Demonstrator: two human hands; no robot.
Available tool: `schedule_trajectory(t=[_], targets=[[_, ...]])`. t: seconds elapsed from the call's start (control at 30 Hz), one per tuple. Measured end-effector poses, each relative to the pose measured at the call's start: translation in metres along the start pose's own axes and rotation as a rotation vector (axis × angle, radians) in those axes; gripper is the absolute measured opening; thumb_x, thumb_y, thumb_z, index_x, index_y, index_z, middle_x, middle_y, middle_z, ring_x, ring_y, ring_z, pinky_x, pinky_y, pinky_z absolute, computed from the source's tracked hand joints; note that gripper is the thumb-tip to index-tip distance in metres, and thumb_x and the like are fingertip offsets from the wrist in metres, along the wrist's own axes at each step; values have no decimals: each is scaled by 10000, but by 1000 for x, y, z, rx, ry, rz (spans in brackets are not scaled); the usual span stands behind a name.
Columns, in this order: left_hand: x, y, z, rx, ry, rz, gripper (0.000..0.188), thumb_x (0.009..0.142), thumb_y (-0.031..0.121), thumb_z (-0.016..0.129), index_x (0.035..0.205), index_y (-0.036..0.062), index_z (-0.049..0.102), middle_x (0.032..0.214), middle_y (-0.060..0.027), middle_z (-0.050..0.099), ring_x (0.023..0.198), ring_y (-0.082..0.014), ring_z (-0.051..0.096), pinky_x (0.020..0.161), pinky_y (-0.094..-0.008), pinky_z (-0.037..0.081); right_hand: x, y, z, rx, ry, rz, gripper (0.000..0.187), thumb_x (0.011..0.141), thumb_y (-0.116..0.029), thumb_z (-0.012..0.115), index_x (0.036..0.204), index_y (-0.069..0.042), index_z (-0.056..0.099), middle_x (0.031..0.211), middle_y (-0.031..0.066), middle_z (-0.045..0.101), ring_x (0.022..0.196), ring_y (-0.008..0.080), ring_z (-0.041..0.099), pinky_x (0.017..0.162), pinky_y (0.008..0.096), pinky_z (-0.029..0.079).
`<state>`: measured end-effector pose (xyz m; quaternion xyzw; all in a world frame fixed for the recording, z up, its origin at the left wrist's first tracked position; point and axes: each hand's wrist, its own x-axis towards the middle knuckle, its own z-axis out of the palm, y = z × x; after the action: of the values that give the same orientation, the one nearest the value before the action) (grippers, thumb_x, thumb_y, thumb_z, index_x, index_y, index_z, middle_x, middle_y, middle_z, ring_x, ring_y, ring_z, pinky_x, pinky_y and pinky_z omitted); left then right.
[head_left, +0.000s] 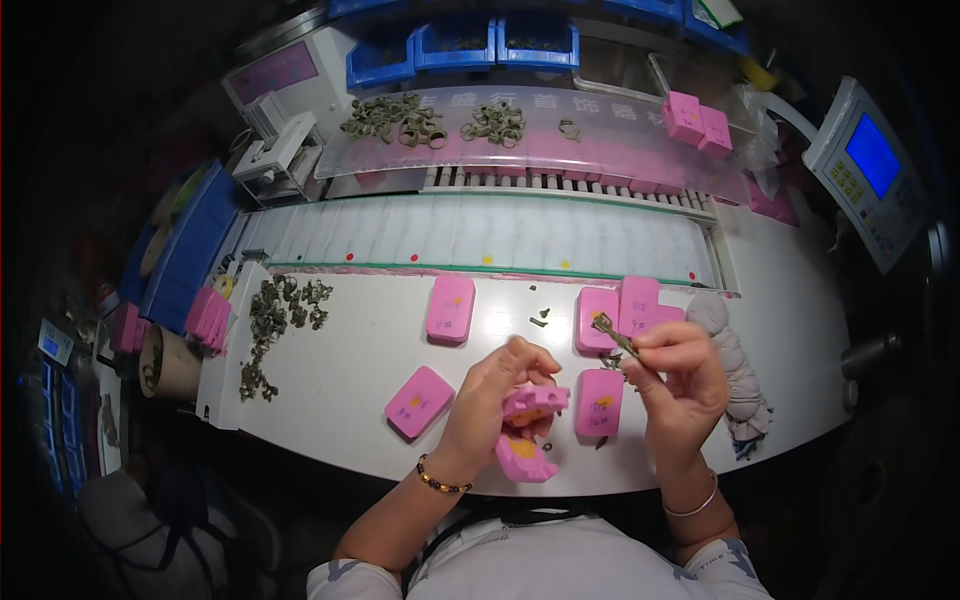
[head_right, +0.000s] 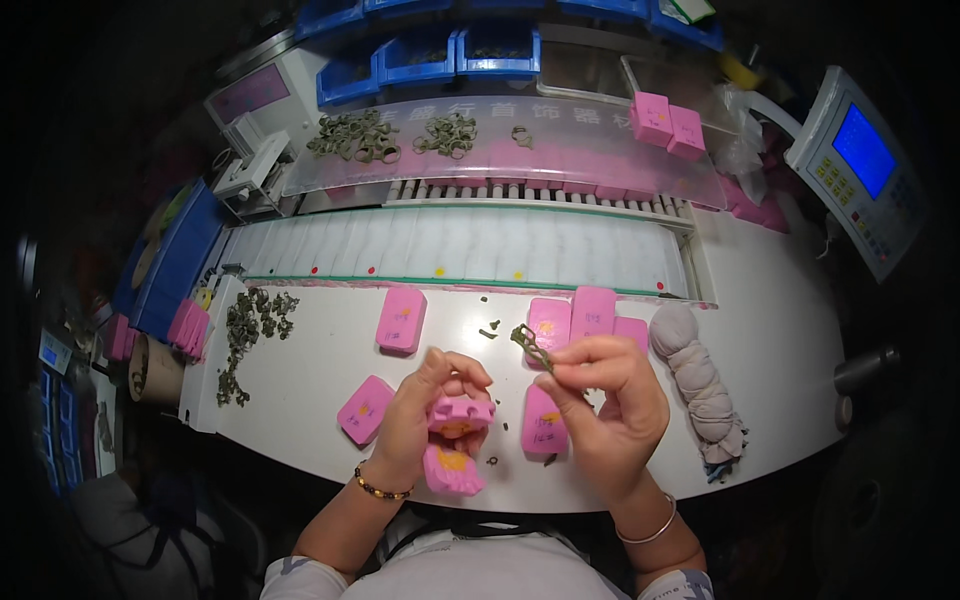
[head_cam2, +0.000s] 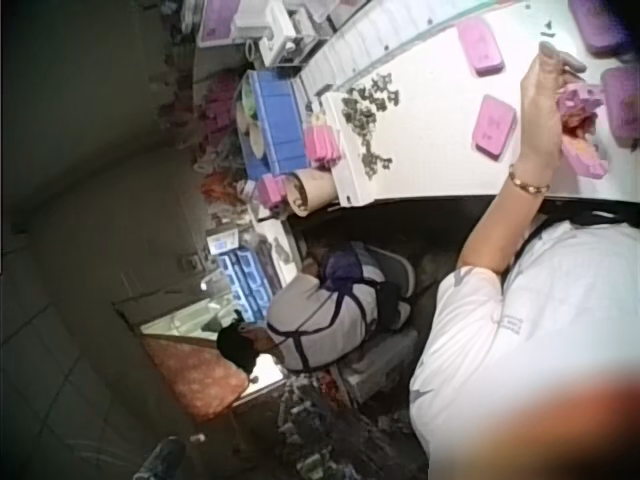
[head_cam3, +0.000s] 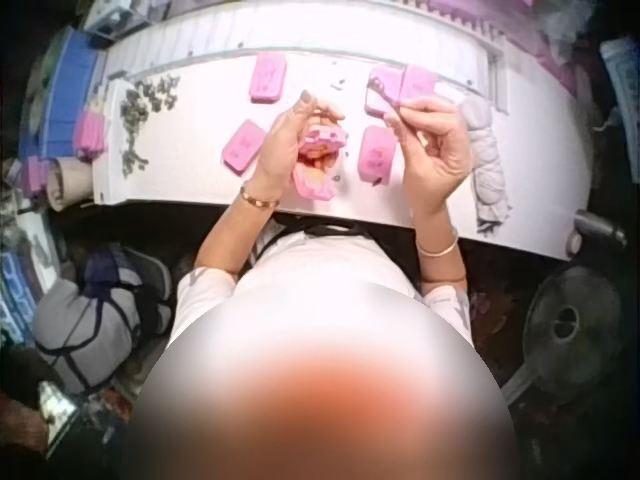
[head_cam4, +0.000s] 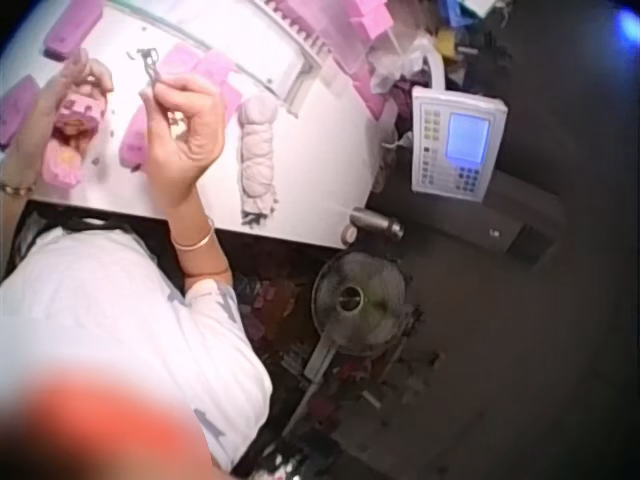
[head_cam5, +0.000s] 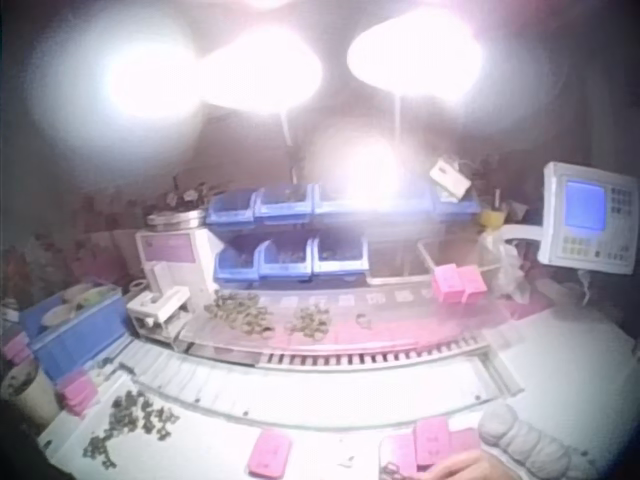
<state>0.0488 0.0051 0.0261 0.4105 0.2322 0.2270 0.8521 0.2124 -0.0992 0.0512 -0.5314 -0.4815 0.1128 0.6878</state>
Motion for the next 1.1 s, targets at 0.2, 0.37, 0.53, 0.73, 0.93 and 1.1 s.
schedule_trajectory(t=[0.2, 0.37, 0.53, 0.73, 0.93, 1.1], targets=[[-12, 6, 20, 101, -53, 84, 193, 931, 45, 637, 1101, -48, 642, 957, -77, 694, 859, -112, 654, 791, -248, 532, -9, 4, -6, -469, -236, -589, 229, 630, -40, 798, 844, -51, 719, 897, 55, 651, 778, 205, 616, 604, 283, 515], [-9, 12, 16, 268, -88, 51, 153, 927, 46, 641, 1048, -45, 655, 952, -56, 682, 851, -86, 640, 767, -235, 523, -12, 6, -8, -476, -294, -625, 235, 595, -28, 763, 825, -44, 716, 875, 62, 665, 746, 206, 626, 599, 281, 523], [-9, 10, 16, 261, -72, -10, 134, 917, 46, 652, 1021, -39, 655, 918, -36, 669, 845, -76, 635, 764, -226, 518, -14, 8, -9, -527, -325, -668, 223, 596, -44, 759, 812, -30, 705, 865, 68, 673, 736, 206, 634, 588, 273, 531], [-9, 5, 14, 338, -48, 17, 121, 905, 22, 658, 1012, -34, 665, 939, -42, 680, 852, -77, 639, 752, -229, 523, -10, 9, -12, -324, -438, -345, 163, 680, 32, 763, 779, -15, 643, 821, 57, 657, 716, 178, 630, 612, 253, 528], [-10, -3, 13, 723, 5, 558, 163, 822, -46, 689, 975, 2, 717, 871, -68, 676, 790, -124, 674, 679, -245, 532, -7, 7, -15, 212, -340, 654, 116, 822, 42, 727, 862, 5, 624, 905, 56, 650, 776, 76, 624, 646, 218, 528], [-7, 1, 12, 876, 135, 759, 222, 778, -76, 688, 973, 22, 731, 844, -86, 664, 700, -151, 669, 600, -259, 529, 0, 5, -12, -39, -405, 446, 141, 821, -1, 741, 946, -3, 675, 1002, 68, 639, 839, 90, 626, 656, 212, 531]])
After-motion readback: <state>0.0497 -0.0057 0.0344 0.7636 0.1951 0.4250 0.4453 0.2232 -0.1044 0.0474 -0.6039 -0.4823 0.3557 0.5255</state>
